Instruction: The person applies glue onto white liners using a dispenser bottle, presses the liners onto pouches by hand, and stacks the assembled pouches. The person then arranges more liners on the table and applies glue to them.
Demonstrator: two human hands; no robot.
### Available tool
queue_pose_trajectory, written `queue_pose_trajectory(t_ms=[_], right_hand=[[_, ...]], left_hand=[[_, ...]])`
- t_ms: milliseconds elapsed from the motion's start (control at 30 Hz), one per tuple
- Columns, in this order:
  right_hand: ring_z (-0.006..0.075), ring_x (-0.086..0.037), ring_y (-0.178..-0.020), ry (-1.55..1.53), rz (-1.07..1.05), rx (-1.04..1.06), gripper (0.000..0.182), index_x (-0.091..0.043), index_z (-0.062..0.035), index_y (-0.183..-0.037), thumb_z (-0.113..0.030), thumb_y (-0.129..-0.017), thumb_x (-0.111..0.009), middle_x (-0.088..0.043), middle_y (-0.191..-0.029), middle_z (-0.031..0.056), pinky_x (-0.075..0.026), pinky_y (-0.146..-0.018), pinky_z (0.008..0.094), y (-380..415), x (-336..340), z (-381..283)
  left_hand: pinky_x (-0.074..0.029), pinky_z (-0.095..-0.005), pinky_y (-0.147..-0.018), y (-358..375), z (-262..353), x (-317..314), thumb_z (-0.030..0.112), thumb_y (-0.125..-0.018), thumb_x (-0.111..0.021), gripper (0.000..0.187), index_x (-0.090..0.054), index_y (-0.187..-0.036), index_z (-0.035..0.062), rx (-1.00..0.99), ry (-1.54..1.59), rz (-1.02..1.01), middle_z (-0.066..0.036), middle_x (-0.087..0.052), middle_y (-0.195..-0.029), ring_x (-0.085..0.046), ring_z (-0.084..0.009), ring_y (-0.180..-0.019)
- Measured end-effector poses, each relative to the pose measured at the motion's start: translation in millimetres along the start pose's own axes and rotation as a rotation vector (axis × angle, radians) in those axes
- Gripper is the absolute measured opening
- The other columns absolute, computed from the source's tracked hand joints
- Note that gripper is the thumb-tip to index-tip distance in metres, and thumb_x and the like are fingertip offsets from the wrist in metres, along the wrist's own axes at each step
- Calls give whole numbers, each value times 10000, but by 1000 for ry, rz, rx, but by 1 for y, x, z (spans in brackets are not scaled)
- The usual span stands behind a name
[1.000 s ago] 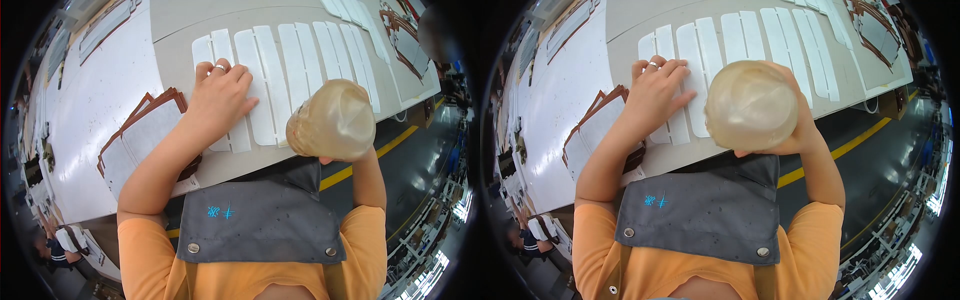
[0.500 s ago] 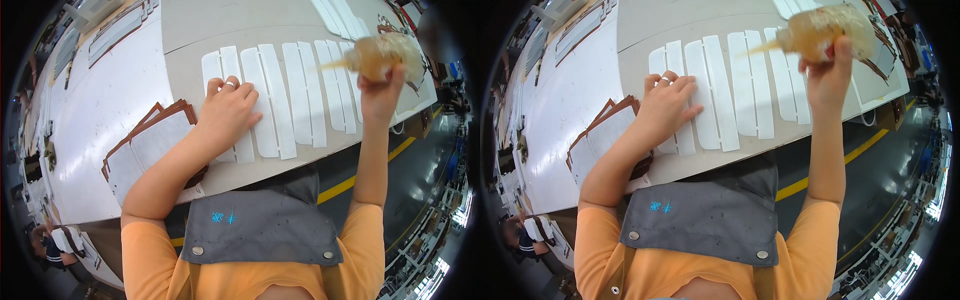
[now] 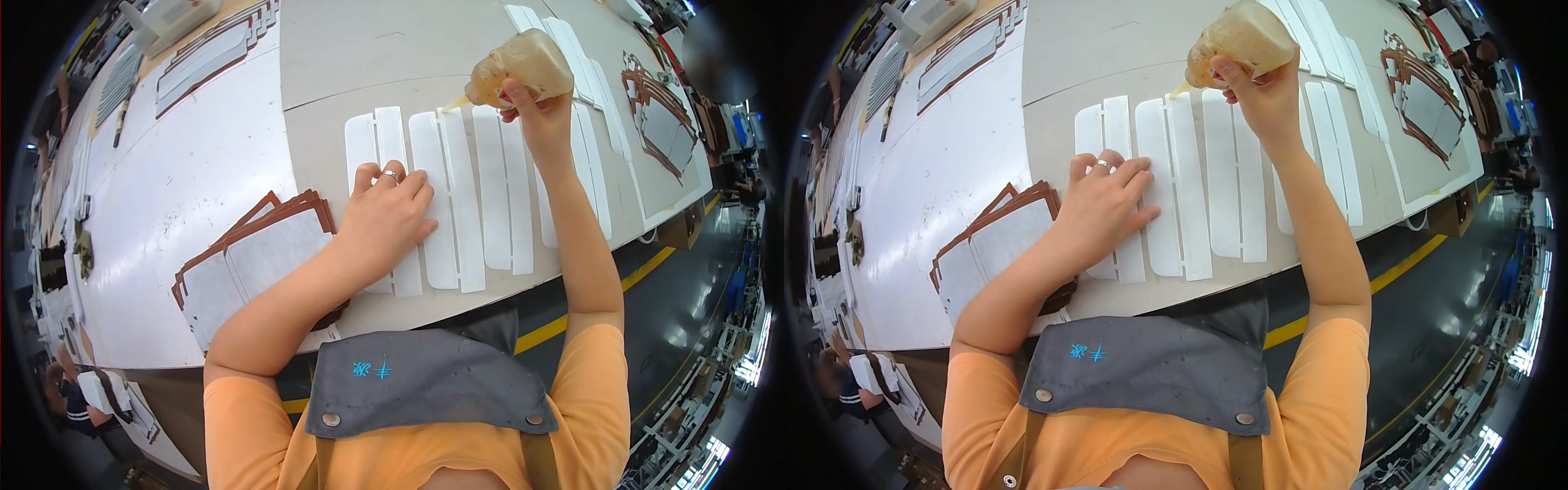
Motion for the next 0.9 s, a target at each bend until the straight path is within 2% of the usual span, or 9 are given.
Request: queue_pose_trajectory(t_ms=[100,300,400,500,600,900], right_hand=[[105,-617,-710,-2,-13,46,565,-328,-38,-1137,-201,-776,-731,-595,-915,88,-501,-514,204,3,0,-1],[97,-593,-657,-1,64,-2,578,-331,-27,-1150,-220,-779,-730,-580,-904,83,-500,-508,203,1,15,0],[109,-576,-603,-13,123,27,380,-501,-26,-1057,-239,-809,-694,-593,-817,63,-476,-463,215,3,16,1],[106,-555,-552,2,149,2,407,-498,-20,-1051,-286,-810,-690,-585,-818,65,-456,-435,206,8,19,-2],[87,-534,-496,-19,85,-120,515,-418,-11,-1084,-301,-783,-719,-578,-836,90,-457,-413,188,15,27,0],[76,-501,-465,-115,97,-258,516,-435,-19,-1078,-314,-772,-727,-567,-797,78,-402,-362,183,66,39,-17]], left_hand=[[-296,-410,-919,0,0,1,288,-758,-651,320,-590,-961,49,0,-3,-5,-40,-575,-1134,-512,-222,-1017],[-295,-411,-923,0,1,1,281,-759,-655,314,-590,-962,50,2,0,-7,-39,-575,-1136,-506,-221,-1027],[-294,-408,-925,1,1,2,272,-756,-660,313,-589,-963,48,4,8,-8,-37,-574,-1136,-507,-219,-1024],[-296,-404,-925,1,1,2,267,-754,-662,315,-587,-966,48,6,7,-1,-37,-574,-1132,-507,-219,-1020],[-296,-402,-924,0,2,3,257,-745,-670,319,-585,-969,46,8,0,-13,-37,-576,-1123,-508,-222,-1011],[-322,-411,-903,0,2,2,225,-731,-688,304,-581,-958,54,5,33,39,-31,-574,-1114,-507,-230,-992]])
Point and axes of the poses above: each hand's wrist, its own y-axis away from the middle knuckle, its own x-axis out of the back of the hand, z = x × y, the point moved 3 cm from there along -y, towards the middle knuckle
